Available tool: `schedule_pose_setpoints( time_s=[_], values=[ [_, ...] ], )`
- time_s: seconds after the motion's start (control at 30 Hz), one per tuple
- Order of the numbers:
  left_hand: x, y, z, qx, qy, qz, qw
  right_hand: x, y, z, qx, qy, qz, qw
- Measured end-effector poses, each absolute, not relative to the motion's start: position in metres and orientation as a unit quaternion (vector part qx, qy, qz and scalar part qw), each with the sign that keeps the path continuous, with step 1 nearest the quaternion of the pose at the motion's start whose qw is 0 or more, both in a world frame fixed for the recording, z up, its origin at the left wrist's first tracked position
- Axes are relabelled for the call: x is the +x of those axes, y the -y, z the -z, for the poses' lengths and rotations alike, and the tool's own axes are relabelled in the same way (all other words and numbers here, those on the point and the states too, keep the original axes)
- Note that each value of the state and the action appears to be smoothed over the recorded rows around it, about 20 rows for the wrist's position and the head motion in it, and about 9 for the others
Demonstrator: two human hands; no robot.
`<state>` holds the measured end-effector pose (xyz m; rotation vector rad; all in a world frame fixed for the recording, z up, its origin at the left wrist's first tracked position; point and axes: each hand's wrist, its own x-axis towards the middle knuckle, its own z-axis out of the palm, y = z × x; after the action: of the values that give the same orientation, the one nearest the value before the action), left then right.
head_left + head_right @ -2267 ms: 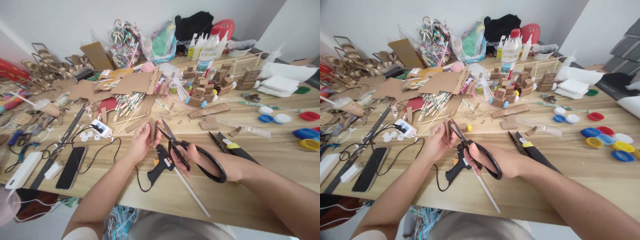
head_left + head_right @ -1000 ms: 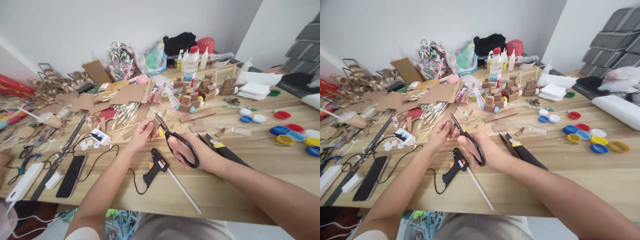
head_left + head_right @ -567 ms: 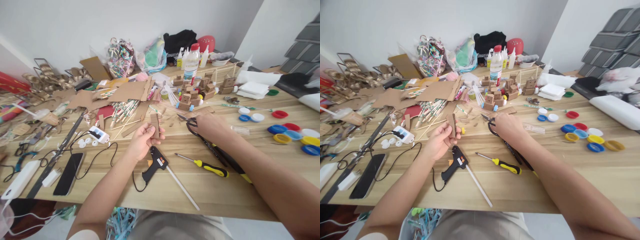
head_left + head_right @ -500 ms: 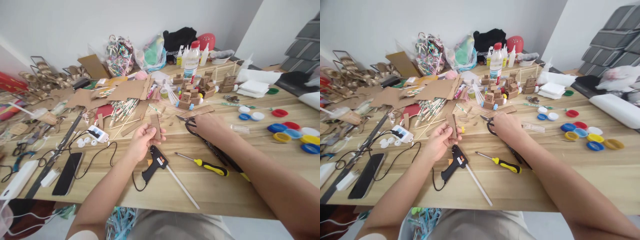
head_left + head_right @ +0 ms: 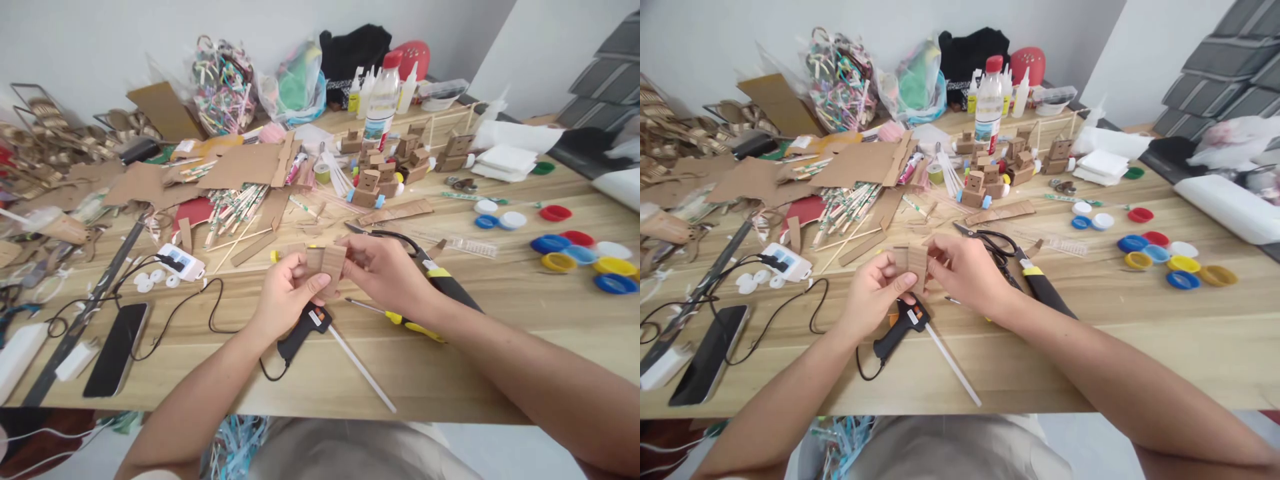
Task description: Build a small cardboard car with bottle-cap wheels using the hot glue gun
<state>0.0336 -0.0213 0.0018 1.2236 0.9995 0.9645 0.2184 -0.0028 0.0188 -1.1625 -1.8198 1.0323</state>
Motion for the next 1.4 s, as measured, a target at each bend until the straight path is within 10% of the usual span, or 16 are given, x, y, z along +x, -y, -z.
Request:
schedule_pose_setpoints(
  time_s=[0.47,0.73,1.0,1.4],
  values=[
    [0.033,0.020,0.004,0.533,-0.438,-0.446,0.570,0.227,-0.005,-0.016,-0.441,0.644,-0.465,0.417],
    [0.034,0.021,0.001,0.526,-0.430,-0.460,0.572,0.231,-0.014,-0.008,-0.567,0.782,-0.229,0.119],
    [0.036,0.026,0.006,0.537,-0.437,-0.434,0.576,0.220,0.004,-0.014,-0.435,0.684,-0.449,0.377],
    [0.041,0.028,0.004,0.482,-0.446,-0.434,0.617,0.213,0.018,-0.011,-0.413,0.746,-0.316,0.416]
  ],
)
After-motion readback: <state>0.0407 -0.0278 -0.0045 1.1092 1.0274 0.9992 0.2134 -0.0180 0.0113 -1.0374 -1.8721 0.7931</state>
